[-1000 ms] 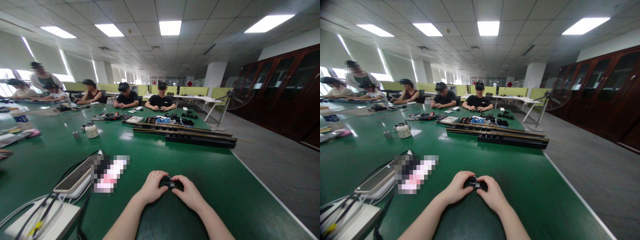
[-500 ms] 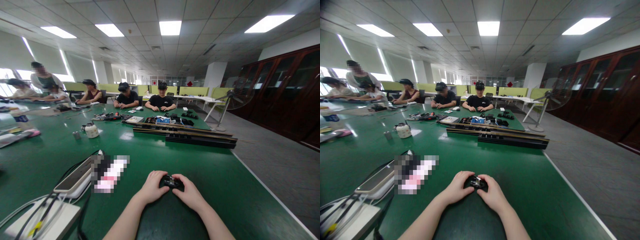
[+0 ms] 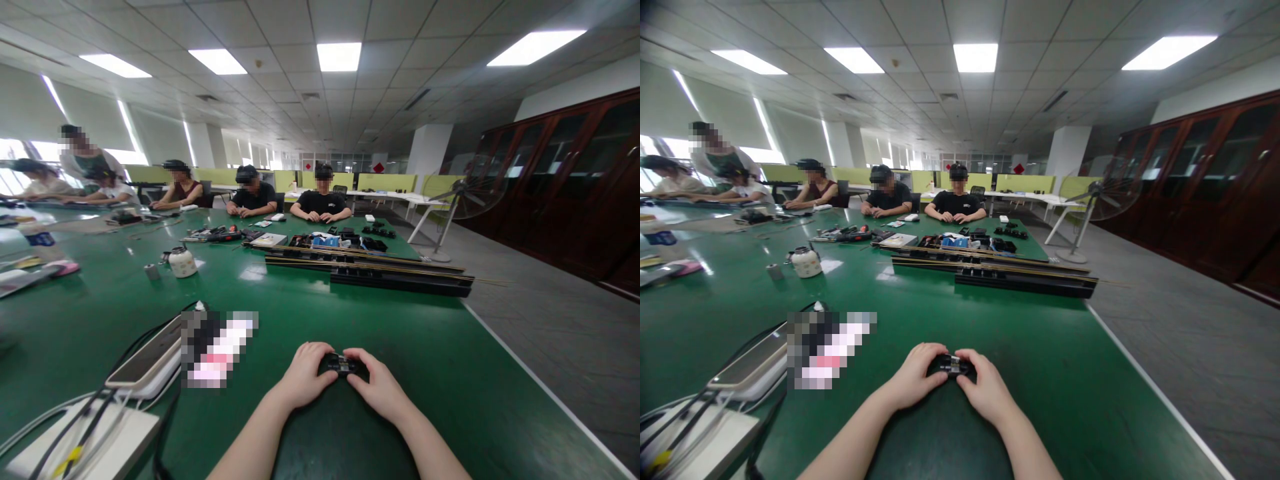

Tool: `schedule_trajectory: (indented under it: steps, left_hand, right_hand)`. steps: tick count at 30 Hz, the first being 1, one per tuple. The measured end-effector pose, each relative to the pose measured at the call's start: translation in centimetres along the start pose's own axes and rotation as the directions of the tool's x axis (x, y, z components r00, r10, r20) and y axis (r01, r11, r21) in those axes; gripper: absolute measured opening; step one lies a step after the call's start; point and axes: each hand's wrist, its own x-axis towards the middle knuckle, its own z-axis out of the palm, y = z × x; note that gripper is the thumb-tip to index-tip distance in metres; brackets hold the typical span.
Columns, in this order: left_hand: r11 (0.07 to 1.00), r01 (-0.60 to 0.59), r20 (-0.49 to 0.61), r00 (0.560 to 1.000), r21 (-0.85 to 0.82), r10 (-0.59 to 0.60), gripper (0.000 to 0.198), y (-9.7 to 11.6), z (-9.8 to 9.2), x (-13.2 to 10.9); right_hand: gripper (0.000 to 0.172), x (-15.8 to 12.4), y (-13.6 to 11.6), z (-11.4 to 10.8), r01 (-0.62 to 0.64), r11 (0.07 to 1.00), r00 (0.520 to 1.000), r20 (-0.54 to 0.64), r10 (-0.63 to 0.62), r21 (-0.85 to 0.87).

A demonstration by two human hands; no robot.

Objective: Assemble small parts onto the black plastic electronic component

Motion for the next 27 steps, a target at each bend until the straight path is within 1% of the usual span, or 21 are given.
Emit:
schedule_trajectory:
  steps: [6, 13, 19, 27]
  left_hand:
    - [1.0, 0.019, 0.001, 1.0, -0.003, -0.019, 0.032, 0.21, -0.12, 0.03]
    - [0.999, 0.033, 0.012, 0.999, -0.009, -0.033, 0.036, -0.06, 0.04, 0.06]
    - [1.0, 0.028, 0.007, 1.0, -0.014, -0.027, 0.035, -0.11, 0.13, 0.13]
    - [0.998, 0.048, 0.001, 0.999, -0.03, -0.048, 0.035, 0.17, -0.09, 0.08]
  right_hand:
    - [0.039, 0.02, 0.21, 0.21, 0.003, 1.0, 1.0, -0.027, -0.004, -0.015]
    - [0.032, 0.04, 0.36, 0.29, 0.025, 0.999, 0.999, -0.02, -0.026, -0.026]
    - [0.03, 0.0, 0.3, 0.32, 0.023, 0.999, 0.999, -0.025, -0.024, -0.037]
    - [0.03, 0.0, 0.37, 0.38, 0.009, 0.999, 0.999, -0.031, -0.01, -0.052]
